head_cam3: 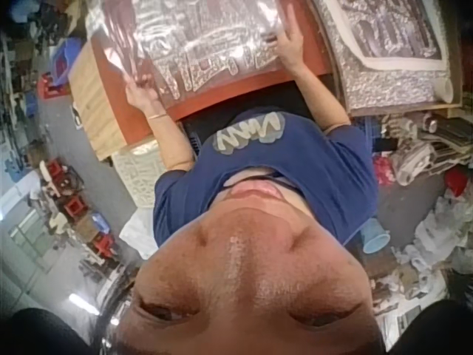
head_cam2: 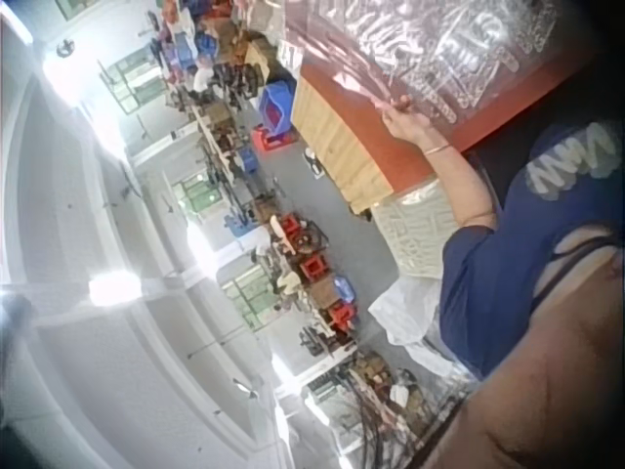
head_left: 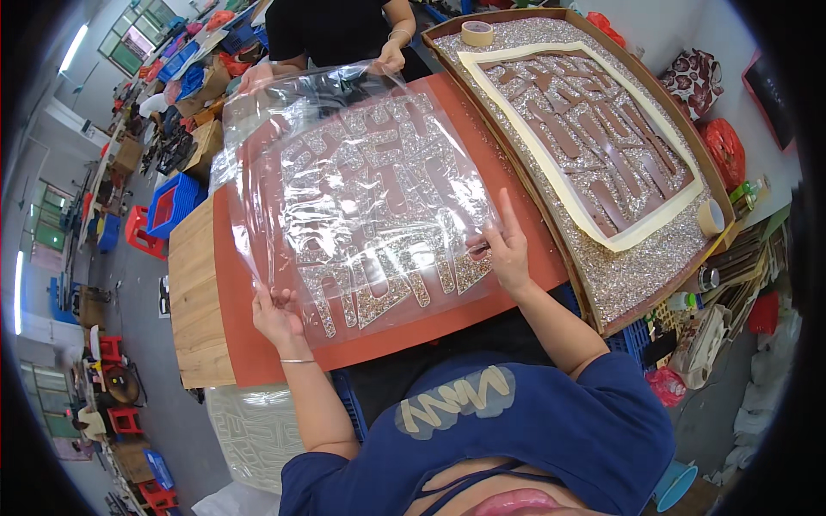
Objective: The recorder and an assistant are applying or positioning intricate decorative patterns onto shoe upper components using a template or screen frame and clearing away waste.
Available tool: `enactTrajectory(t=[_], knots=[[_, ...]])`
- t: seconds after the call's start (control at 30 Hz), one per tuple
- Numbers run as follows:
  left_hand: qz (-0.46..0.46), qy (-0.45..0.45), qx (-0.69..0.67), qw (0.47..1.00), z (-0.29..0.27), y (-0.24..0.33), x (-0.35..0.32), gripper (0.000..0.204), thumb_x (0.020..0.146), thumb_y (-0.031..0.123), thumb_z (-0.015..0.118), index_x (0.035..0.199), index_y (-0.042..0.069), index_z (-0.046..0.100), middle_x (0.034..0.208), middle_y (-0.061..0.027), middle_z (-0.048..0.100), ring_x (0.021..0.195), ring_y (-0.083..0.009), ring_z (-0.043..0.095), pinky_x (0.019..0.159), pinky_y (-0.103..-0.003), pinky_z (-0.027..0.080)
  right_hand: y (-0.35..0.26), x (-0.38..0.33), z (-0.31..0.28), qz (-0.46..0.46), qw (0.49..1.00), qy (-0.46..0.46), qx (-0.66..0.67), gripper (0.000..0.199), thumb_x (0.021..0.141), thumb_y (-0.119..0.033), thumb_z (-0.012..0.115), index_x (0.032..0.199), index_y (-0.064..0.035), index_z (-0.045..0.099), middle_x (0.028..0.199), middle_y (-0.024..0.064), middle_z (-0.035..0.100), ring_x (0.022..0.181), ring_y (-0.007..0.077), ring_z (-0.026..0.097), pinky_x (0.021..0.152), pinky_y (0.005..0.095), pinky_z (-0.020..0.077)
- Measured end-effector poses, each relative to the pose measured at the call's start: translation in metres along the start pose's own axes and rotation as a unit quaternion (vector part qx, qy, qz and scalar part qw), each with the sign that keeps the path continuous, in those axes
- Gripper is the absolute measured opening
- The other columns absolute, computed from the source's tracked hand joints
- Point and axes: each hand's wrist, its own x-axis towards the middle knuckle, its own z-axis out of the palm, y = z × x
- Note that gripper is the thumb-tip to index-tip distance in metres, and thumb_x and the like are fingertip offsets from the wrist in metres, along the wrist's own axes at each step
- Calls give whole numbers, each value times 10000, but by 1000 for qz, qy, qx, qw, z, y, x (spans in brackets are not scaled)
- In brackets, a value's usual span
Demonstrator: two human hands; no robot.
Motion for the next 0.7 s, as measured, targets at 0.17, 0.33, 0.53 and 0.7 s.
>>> enactTrajectory(t=[0.17,0.33,0.53,0.7], knots=[[23,-27,79,996,-29,8,-14,240,959,265,555,960,25,545,758,-80,628,580,-164,624,488,-280,547,18,-7,-22,46,998,21,32,412,1011,-209,382,1335,44,403,822,143,679,629,151,630,586,258,501],[38,-102,166,980,-35,11,-42,341,1001,275,454,1065,-49,540,864,-173,671,593,-167,641,478,-270,549,10,-7,-44,108,993,24,38,263,1011,-234,392,1022,1,511,827,145,677,612,160,620,592,272,514],[16,-115,223,968,-49,12,-57,314,1010,263,432,1024,-29,548,819,-160,670,536,-155,621,470,-271,542,3,-6,-66,77,994,-13,-77,274,1009,-235,404,985,0,543,824,136,679,616,158,626,597,268,498],[9,-123,294,948,-60,11,-71,301,1002,274,460,940,-5,554,670,-107,639,475,-108,564,425,-224,476,-14,-18,-68,66,991,5,-116,254,994,-219,472,910,-9,587,749,-21,523,685,48,459,631,226,396]])
